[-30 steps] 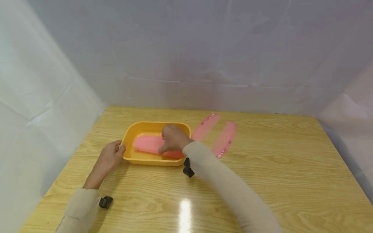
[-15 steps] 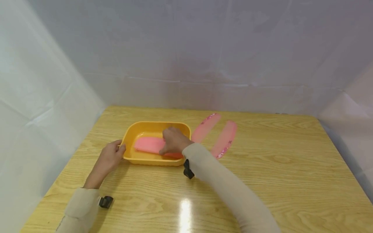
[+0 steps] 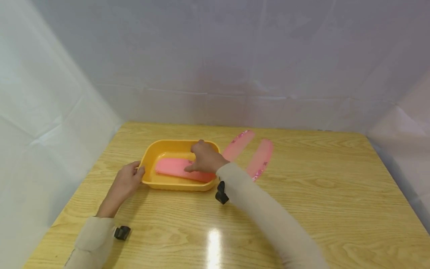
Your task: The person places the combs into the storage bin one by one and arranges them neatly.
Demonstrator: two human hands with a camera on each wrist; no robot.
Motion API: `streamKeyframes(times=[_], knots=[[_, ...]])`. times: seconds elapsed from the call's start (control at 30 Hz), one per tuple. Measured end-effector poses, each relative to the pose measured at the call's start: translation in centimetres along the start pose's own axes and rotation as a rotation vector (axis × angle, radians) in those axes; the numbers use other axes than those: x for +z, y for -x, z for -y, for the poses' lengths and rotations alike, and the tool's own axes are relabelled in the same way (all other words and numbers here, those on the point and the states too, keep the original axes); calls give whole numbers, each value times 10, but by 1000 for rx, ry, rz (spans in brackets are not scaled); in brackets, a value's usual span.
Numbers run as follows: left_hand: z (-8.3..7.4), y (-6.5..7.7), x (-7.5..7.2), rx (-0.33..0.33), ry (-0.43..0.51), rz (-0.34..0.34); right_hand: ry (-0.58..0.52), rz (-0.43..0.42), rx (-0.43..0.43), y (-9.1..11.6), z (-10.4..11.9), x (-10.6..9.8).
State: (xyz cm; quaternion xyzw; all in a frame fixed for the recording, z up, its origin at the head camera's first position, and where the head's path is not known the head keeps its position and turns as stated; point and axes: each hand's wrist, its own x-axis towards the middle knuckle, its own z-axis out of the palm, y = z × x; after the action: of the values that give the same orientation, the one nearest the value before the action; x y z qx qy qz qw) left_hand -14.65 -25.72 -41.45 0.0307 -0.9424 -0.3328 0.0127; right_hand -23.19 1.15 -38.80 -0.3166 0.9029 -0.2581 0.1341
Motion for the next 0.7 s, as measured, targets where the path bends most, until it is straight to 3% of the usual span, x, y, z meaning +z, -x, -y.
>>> streamKeyframes(times=[0.33, 0.7], knots=[[1, 0, 0, 3, -3, 1, -37, -109, 47, 13, -15, -26], [-1, 0, -2, 2, -8, 9, -152, -233, 140, 38, -54, -46]])
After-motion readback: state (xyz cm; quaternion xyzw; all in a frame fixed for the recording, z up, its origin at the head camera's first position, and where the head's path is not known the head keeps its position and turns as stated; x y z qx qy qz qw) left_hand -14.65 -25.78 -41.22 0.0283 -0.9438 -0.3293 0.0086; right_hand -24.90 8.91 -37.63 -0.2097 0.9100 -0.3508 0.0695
